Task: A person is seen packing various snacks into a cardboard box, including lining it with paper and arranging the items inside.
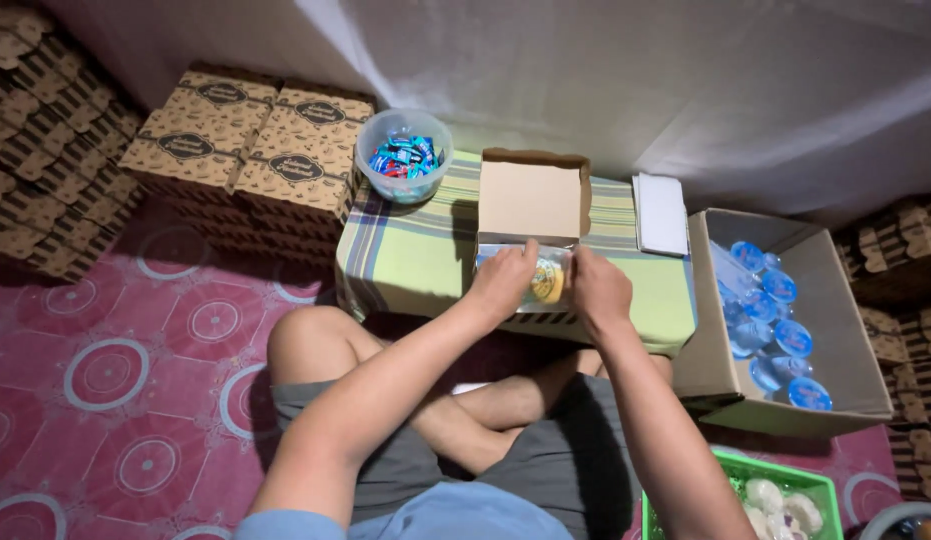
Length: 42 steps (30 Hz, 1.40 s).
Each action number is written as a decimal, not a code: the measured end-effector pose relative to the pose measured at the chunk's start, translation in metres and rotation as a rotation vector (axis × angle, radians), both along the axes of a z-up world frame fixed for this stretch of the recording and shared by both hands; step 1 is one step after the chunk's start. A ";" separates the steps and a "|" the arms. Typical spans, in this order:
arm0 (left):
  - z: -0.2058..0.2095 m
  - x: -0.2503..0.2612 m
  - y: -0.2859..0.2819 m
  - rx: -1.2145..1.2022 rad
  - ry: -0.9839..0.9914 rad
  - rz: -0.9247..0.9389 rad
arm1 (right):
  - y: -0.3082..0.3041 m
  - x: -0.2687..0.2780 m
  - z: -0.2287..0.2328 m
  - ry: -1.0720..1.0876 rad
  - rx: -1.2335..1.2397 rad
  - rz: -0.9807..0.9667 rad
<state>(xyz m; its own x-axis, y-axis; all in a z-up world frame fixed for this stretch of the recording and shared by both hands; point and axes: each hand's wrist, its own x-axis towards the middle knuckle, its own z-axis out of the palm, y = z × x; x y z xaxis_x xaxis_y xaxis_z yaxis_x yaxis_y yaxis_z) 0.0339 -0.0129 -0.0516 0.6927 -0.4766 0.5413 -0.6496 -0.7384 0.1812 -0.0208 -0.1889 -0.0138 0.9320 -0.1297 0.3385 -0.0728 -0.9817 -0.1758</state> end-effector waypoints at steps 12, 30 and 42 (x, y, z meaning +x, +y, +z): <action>0.016 0.011 0.006 0.233 -0.099 -0.131 | 0.001 0.001 0.034 0.253 0.010 0.165; 0.021 0.013 0.021 0.362 -0.072 -0.167 | 0.020 0.030 0.016 0.466 -0.232 0.377; 0.024 0.013 0.017 0.522 0.228 -0.144 | -0.008 0.035 0.007 0.554 -0.238 0.287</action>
